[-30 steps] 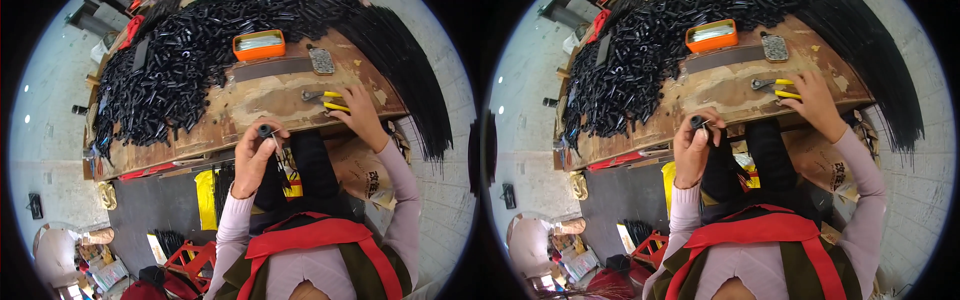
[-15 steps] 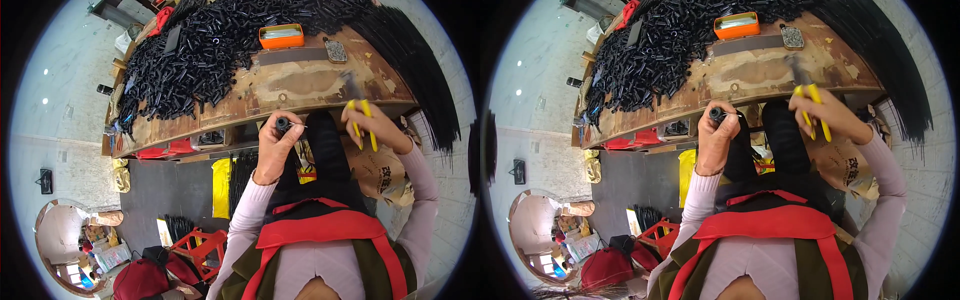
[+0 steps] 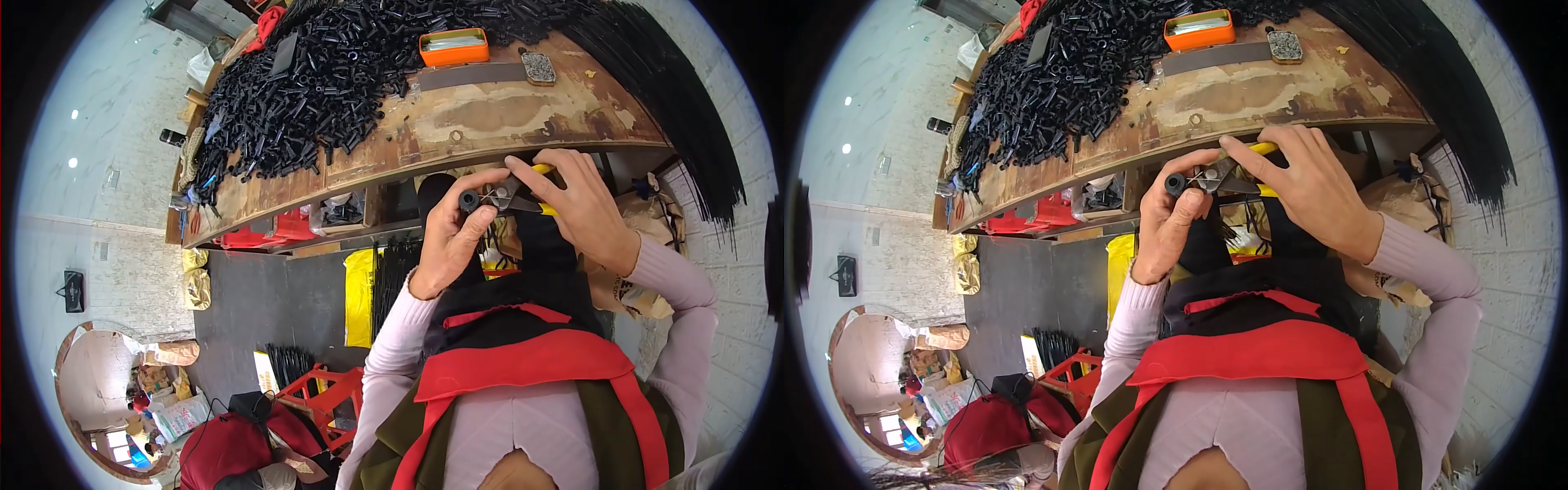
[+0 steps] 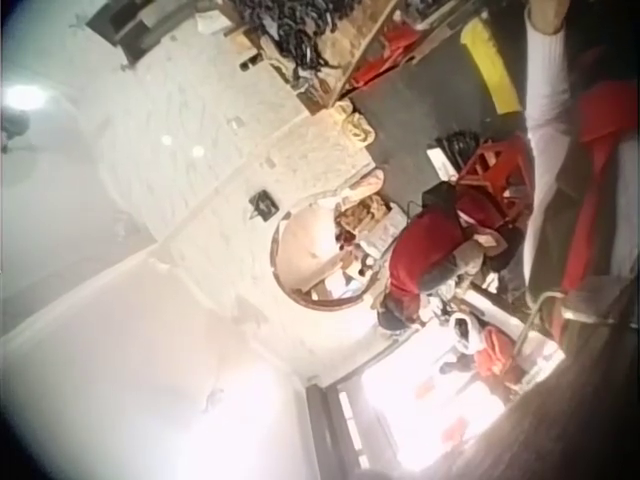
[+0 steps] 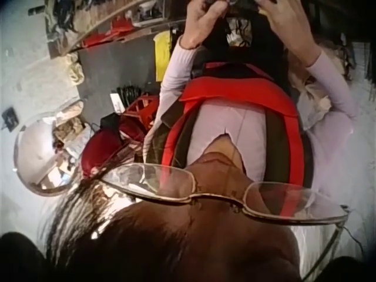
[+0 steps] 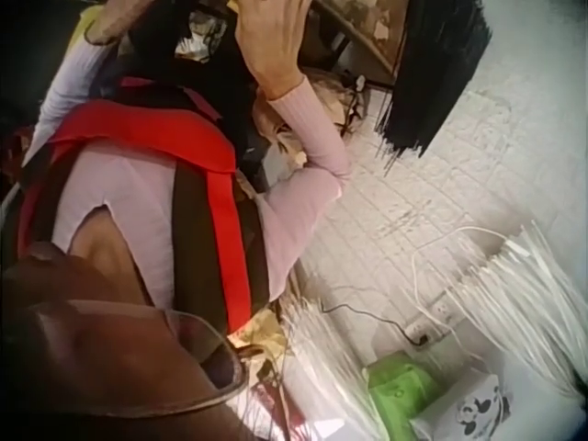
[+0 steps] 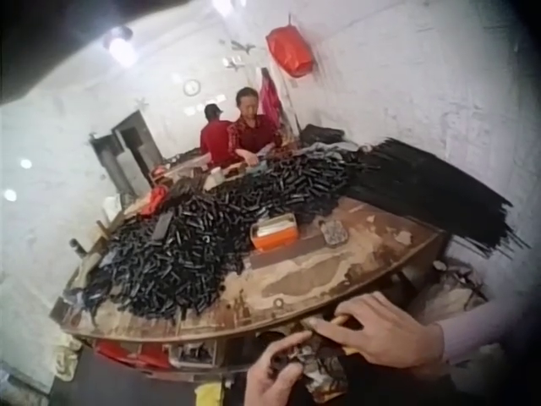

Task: Trim and organize wire bundles at an assembly station using manual cutters.

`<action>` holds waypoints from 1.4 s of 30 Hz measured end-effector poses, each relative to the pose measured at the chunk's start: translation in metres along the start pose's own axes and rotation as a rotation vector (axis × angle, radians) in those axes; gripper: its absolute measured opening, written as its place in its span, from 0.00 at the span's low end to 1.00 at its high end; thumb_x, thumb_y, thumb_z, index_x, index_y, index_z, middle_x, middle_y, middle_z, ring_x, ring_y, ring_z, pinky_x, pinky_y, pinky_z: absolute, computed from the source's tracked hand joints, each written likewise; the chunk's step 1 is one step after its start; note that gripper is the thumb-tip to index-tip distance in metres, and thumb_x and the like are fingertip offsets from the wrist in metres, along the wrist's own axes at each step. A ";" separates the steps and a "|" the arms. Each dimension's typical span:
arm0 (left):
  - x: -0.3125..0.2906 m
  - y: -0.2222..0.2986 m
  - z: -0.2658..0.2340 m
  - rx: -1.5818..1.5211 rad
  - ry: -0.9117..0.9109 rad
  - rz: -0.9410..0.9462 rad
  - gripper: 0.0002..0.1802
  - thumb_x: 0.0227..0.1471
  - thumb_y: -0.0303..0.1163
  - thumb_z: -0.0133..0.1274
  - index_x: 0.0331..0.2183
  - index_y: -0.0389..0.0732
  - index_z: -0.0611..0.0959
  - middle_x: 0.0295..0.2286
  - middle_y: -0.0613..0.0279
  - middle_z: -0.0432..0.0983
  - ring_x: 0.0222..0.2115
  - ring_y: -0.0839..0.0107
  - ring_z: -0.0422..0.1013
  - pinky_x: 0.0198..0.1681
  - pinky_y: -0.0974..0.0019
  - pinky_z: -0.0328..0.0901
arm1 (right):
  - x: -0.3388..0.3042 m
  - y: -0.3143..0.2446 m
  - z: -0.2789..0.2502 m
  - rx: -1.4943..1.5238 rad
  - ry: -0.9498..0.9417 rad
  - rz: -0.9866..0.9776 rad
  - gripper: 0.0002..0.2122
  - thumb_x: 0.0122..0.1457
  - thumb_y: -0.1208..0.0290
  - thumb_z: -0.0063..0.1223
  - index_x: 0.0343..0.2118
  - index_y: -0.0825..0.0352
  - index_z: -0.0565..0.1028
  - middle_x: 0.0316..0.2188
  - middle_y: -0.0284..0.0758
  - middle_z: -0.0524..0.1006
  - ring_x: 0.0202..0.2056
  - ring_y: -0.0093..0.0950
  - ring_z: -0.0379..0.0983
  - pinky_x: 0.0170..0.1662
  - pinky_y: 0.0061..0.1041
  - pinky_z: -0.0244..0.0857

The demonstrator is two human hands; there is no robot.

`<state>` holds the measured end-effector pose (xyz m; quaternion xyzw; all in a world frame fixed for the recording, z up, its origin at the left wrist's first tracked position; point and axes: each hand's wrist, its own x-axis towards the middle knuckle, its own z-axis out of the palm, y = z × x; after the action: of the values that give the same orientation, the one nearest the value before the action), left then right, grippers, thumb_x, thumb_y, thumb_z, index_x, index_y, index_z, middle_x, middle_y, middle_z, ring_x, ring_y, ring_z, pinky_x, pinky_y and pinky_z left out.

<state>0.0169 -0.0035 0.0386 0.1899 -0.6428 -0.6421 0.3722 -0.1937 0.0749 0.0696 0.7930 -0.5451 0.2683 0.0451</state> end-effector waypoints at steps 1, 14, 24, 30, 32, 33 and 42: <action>-0.002 0.001 0.000 0.000 -0.008 0.004 0.21 0.60 0.34 0.52 0.52 0.36 0.74 0.40 0.70 0.72 0.32 0.83 0.63 0.37 0.79 0.60 | -0.001 -0.001 0.000 0.016 0.004 -0.002 0.32 0.47 0.86 0.50 0.59 0.60 0.67 0.43 0.41 0.67 0.44 0.40 0.65 0.49 0.36 0.59; -0.006 0.023 -0.002 0.185 -0.215 -0.016 0.27 0.43 0.23 0.56 0.50 0.36 0.79 0.39 0.67 0.76 0.33 0.78 0.65 0.41 0.75 0.61 | 0.003 0.012 -0.058 0.395 -0.448 -0.117 0.26 0.47 0.65 0.67 0.50 0.65 0.71 0.18 0.30 0.73 0.18 0.29 0.72 0.23 0.26 0.64; -0.005 0.022 0.003 0.120 -0.173 -0.105 0.21 0.54 0.20 0.53 0.51 0.37 0.76 0.41 0.63 0.76 0.36 0.79 0.72 0.42 0.75 0.66 | -0.012 0.001 -0.032 0.135 0.003 -0.091 0.22 0.52 0.75 0.53 0.51 0.70 0.65 0.31 0.42 0.73 0.28 0.43 0.73 0.33 0.34 0.69; -0.002 0.025 -0.002 0.084 -0.289 -0.140 0.29 0.53 0.45 0.59 0.50 0.36 0.78 0.42 0.66 0.75 0.36 0.79 0.66 0.43 0.74 0.61 | 0.014 -0.002 -0.078 1.121 -1.043 0.676 0.20 0.52 0.70 0.61 0.46 0.68 0.67 0.16 0.32 0.73 0.21 0.26 0.76 0.23 0.28 0.66; -0.002 0.024 -0.005 0.035 -0.340 -0.189 0.28 0.54 0.45 0.59 0.50 0.37 0.78 0.41 0.66 0.75 0.36 0.79 0.66 0.43 0.75 0.61 | 0.003 -0.007 -0.069 1.198 -1.053 0.750 0.20 0.51 0.69 0.62 0.45 0.68 0.67 0.17 0.31 0.73 0.21 0.23 0.75 0.23 0.27 0.65; -0.001 0.023 -0.006 -0.015 -0.392 -0.238 0.28 0.54 0.45 0.59 0.50 0.37 0.78 0.41 0.67 0.75 0.37 0.80 0.66 0.43 0.75 0.61 | -0.005 -0.009 -0.062 1.275 -1.060 0.827 0.21 0.51 0.67 0.64 0.43 0.67 0.67 0.17 0.30 0.72 0.22 0.19 0.74 0.23 0.25 0.64; 0.006 0.017 -0.006 0.156 -0.185 -0.083 0.21 0.56 0.32 0.56 0.51 0.38 0.77 0.35 0.67 0.73 0.34 0.80 0.66 0.40 0.75 0.62 | -0.013 0.007 -0.054 0.393 -0.458 0.152 0.18 0.55 0.74 0.56 0.46 0.72 0.66 0.21 0.39 0.73 0.23 0.38 0.76 0.26 0.31 0.67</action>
<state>0.0207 -0.0101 0.0556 0.1846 -0.7139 -0.6197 0.2688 -0.2235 0.1028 0.1077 0.7834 -0.5365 0.1853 -0.2532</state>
